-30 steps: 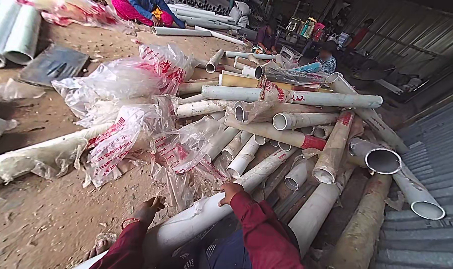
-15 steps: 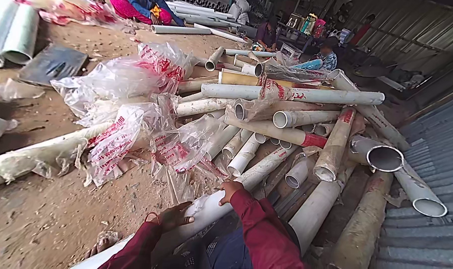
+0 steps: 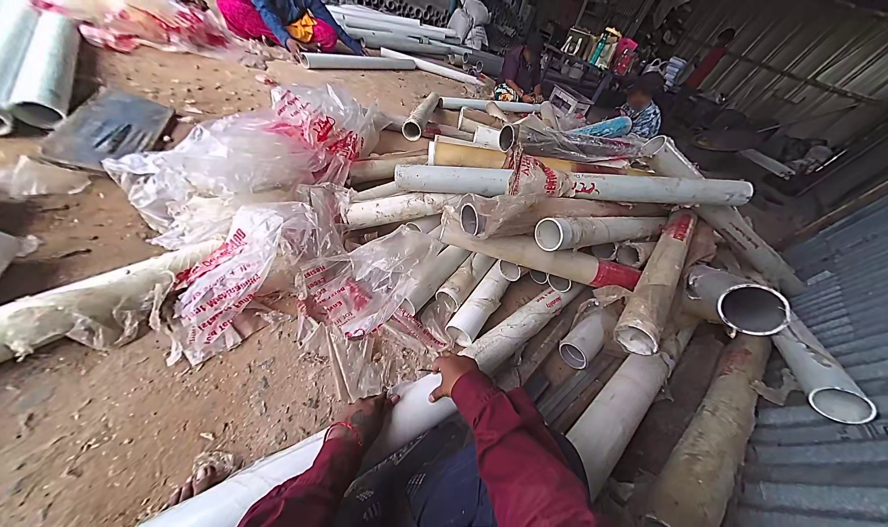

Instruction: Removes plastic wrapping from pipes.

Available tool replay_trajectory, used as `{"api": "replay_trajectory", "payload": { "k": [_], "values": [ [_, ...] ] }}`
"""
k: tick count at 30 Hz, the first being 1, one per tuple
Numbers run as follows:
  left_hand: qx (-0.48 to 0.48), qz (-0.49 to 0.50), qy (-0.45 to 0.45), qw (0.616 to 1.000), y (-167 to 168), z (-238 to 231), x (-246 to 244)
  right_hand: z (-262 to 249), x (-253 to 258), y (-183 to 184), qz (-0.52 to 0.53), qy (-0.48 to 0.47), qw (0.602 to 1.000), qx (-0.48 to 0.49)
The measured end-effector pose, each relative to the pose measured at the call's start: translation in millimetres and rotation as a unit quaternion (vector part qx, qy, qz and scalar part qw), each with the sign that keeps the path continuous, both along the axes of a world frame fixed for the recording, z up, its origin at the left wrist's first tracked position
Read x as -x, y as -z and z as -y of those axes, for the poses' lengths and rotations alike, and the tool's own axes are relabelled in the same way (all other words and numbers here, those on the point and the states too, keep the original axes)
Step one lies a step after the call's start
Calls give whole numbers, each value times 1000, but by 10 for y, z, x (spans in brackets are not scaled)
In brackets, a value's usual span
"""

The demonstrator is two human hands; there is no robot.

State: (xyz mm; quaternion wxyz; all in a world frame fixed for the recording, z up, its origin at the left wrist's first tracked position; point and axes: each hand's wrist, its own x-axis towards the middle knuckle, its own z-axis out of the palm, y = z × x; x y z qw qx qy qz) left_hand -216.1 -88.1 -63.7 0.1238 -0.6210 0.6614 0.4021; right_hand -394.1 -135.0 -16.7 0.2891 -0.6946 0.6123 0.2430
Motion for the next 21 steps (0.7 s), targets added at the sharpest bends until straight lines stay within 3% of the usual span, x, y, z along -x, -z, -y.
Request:
{"api": "replay_trajectory", "payload": {
  "k": [6, 10, 12, 16, 21],
  "values": [
    [-53, 5, -1, 999, 293, 82, 25, -55, 35, 130, -24, -9, 996, -81],
    [-68, 4, 12, 998, 484, -34, 104, 2, 177, 520, -44, -41, 992, -111],
    [-65, 2, 23, 998, 443, -50, 136, 89, 311, 671, -53, -30, 994, -92],
    [-41, -7, 20, 999, 302, 54, 116, 58, 286, 220, -50, -2, 991, -126],
    [4, 42, 19, 999, -361, 153, 113, 160, 217, -37, -20, 28, 999, -39]
  ]
}}
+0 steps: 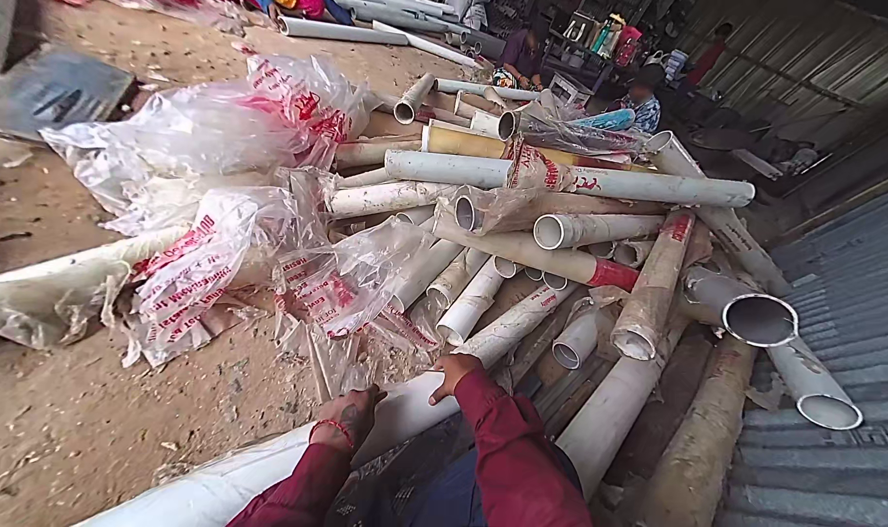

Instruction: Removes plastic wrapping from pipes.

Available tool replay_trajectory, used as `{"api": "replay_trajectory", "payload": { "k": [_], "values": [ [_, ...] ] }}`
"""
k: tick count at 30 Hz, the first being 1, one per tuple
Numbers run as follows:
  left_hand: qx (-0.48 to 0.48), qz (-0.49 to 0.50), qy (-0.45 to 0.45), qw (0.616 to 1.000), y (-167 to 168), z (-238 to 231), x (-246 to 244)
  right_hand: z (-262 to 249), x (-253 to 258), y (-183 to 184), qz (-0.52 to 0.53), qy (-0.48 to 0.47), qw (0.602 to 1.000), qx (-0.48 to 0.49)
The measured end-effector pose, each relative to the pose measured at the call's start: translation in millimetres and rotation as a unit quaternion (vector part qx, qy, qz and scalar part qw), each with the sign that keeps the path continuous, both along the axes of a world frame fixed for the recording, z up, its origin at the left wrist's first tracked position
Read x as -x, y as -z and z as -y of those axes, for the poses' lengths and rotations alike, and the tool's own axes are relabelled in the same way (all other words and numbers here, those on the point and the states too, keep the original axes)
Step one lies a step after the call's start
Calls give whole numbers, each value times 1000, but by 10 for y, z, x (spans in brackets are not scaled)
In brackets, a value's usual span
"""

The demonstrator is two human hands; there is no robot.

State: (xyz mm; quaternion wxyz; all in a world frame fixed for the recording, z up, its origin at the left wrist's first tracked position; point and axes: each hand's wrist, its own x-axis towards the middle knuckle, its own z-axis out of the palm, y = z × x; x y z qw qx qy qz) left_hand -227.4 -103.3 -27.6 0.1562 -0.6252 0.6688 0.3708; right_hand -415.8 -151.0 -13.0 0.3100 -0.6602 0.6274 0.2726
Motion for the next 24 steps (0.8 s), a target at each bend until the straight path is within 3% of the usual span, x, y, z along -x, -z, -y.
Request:
{"api": "replay_trajectory", "payload": {
  "k": [3, 7, 14, 19, 24],
  "values": [
    [13, 16, -26, 999, -133, -24, 61, 29, -53, 4, 5, 3, 998, 58],
    [59, -16, -51, 997, -69, -51, 47, 31, -103, 49, -18, -16, 998, 62],
    [155, -185, 73, 968, 629, -94, -379, -36, -170, 105, -46, -23, 997, 58],
    [138, -83, 81, 984, 526, -222, -278, -110, -301, 35, -77, -38, 995, 54],
    [126, -100, 66, 985, 422, -289, -210, -252, -402, 24, -104, -50, 991, 65]
  ]
}}
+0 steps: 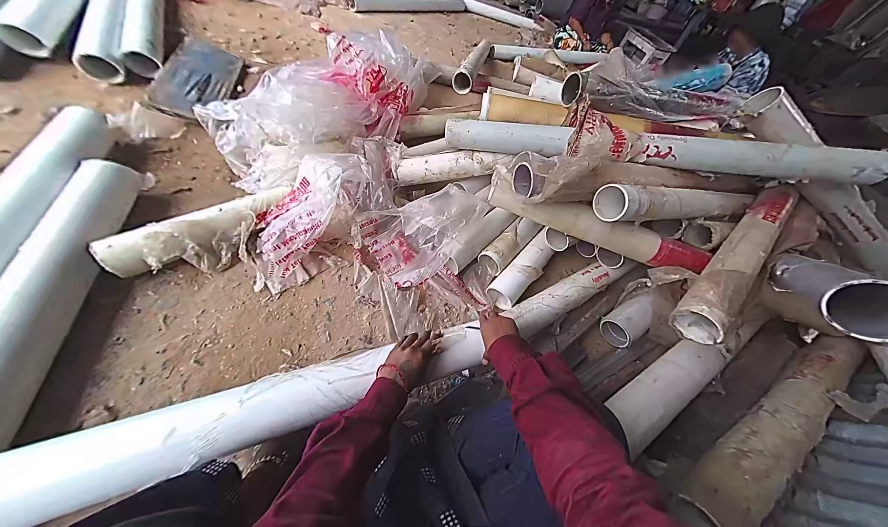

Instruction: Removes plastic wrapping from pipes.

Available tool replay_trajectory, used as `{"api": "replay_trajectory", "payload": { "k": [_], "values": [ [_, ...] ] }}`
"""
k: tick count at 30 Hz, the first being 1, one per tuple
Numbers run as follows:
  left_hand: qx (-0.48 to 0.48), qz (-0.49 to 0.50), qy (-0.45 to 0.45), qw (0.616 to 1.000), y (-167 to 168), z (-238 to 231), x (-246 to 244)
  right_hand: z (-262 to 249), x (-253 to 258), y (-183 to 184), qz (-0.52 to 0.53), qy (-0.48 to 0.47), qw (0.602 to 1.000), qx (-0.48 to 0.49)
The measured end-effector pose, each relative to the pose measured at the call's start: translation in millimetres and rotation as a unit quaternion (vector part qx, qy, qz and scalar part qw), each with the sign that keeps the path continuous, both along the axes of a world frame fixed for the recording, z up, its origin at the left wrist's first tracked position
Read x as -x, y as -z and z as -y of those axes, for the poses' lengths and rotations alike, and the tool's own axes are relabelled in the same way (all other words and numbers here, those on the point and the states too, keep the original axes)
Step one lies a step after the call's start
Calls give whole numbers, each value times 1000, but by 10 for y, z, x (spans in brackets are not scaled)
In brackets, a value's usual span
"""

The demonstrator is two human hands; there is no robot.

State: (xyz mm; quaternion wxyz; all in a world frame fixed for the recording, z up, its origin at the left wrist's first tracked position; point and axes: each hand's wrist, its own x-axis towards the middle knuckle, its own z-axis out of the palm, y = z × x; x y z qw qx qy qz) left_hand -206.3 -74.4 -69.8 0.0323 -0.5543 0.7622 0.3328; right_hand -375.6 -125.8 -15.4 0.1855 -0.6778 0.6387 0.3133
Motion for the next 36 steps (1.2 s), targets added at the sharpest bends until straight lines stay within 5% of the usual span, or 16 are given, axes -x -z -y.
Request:
{"api": "replay_trajectory", "payload": {
  "k": [7, 10, 11, 14, 15, 19, 22, 26, 29, 31, 33, 34, 35, 36],
  "values": [
    [-69, -68, -157, 983, -205, 138, -112, -62, -48, 132, -51, -63, 997, 8],
    [-49, -199, -299, 932, -126, 170, -190, -90, 9, 145, -49, -61, 997, 12],
    [-54, -283, -389, 875, -65, 179, -201, -91, 16, 146, -45, -58, 997, 15],
    [-84, -501, -666, 547, 63, 287, -313, -154, -13, 127, -44, -53, 998, 14],
    [-94, -524, -697, 481, 87, 306, -419, -176, -20, 125, -45, -51, 998, 12],
    [-17, -543, -750, 377, 139, 341, -681, -145, -4, 130, -48, -46, 998, 11],
    [132, -560, -761, 300, 95, 334, -1068, -153, -1, 152, -49, -48, 998, 13],
    [216, -605, -731, 230, -464, 390, -1352, -150, 6, 143, -43, -51, 998, 20],
    [255, -681, -656, 204, -1014, 318, -1212, -144, -13, 171, -37, -53, 997, 34],
    [403, -708, -543, 202, -1682, 174, -1304, -121, -31, 159, -43, -53, 997, 35],
    [571, -706, -299, 295, -2038, 5, -1899, -163, -29, 177, -52, -51, 997, 24],
    [642, -628, -103, 427, -1964, 23, -2510, -170, -28, 181, -55, -53, 997, 24],
    [688, -540, -11, 485, -2037, 107, -2885, -153, -37, 169, -57, -56, 996, 26],
    [711, -498, -26, 495, -2149, 165, -2872, -136, -41, 163, -57, -60, 996, 30]
  ]
}}
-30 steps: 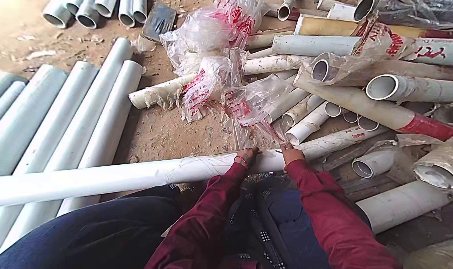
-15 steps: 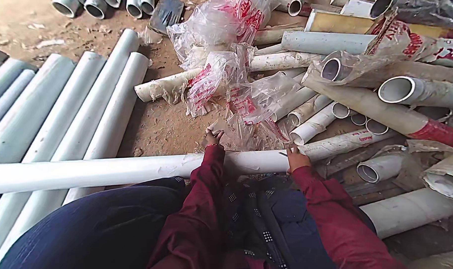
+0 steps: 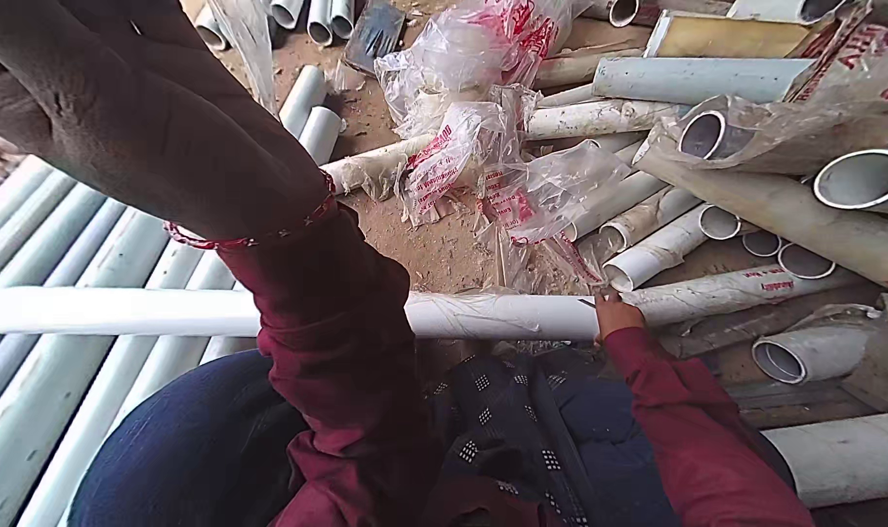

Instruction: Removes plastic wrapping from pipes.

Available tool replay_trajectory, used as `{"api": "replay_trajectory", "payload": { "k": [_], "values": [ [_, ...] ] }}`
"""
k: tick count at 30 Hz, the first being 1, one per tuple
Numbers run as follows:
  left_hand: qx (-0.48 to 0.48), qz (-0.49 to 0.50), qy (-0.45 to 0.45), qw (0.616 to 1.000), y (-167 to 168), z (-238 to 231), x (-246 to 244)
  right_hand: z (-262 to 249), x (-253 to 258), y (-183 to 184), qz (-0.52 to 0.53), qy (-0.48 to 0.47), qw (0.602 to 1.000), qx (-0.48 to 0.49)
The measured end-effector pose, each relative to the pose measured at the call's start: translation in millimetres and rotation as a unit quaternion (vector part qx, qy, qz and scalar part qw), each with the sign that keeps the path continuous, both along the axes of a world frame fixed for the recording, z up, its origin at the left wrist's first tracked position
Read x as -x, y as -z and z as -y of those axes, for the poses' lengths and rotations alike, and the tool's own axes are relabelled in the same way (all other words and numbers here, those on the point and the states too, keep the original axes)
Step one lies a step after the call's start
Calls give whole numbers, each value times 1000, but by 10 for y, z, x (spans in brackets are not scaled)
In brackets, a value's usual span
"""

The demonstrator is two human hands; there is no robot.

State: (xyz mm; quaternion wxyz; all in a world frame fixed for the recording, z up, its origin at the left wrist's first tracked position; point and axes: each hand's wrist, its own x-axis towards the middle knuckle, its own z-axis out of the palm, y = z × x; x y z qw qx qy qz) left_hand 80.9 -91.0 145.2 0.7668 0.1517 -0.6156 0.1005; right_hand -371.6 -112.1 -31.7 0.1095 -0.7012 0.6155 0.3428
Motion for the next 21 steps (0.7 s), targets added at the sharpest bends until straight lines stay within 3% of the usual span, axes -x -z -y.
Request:
{"api": "replay_trajectory", "payload": {
  "k": [1, 2, 3, 5, 8, 11, 13, 14, 16, 17, 19, 21],
  "values": [
    [-54, -85, -47, 994, -118, 13, 377, 8, -3, -2, 1, -2, 1000, 3],
    [-157, -210, -96, 960, -282, 41, 939, 16, -12, 0, 4, 1, 1000, 6],
    [-277, -209, -113, 931, -315, 110, 1288, 16, -24, 10, 11, 9, 1000, 11],
    [-482, -30, -119, 867, -224, 302, 1582, -33, -42, 25, 13, 28, 999, 19],
    [-522, 258, -141, 801, -328, 572, 1759, -58, -109, 12, 14, 53, 998, 23],
    [-549, 364, -92, 747, -466, 556, 1898, -5, -173, -19, 20, 74, 997, -3],
    [-568, 398, -35, 720, -248, 438, 1938, 24, -143, -69, 28, 102, 994, -28],
    [-582, 408, -10, 703, -64, 380, 1944, 9, -94, -8, 49, 105, 993, 2],
    [-657, 381, 32, 650, 333, 308, 1966, -67, 32, 374, 120, 81, 977, 159],
    [-720, 333, 53, 607, 452, 302, 2000, -71, 10, 330, 121, 84, 978, 147],
    [-809, 204, 68, 547, 621, 340, 2071, -12, -78, -119, 69, 101, 992, -11],
    [-791, 209, 60, 573, 581, 255, 2147, 46, 43, -179, 76, 93, 992, -38]
  ]
}}
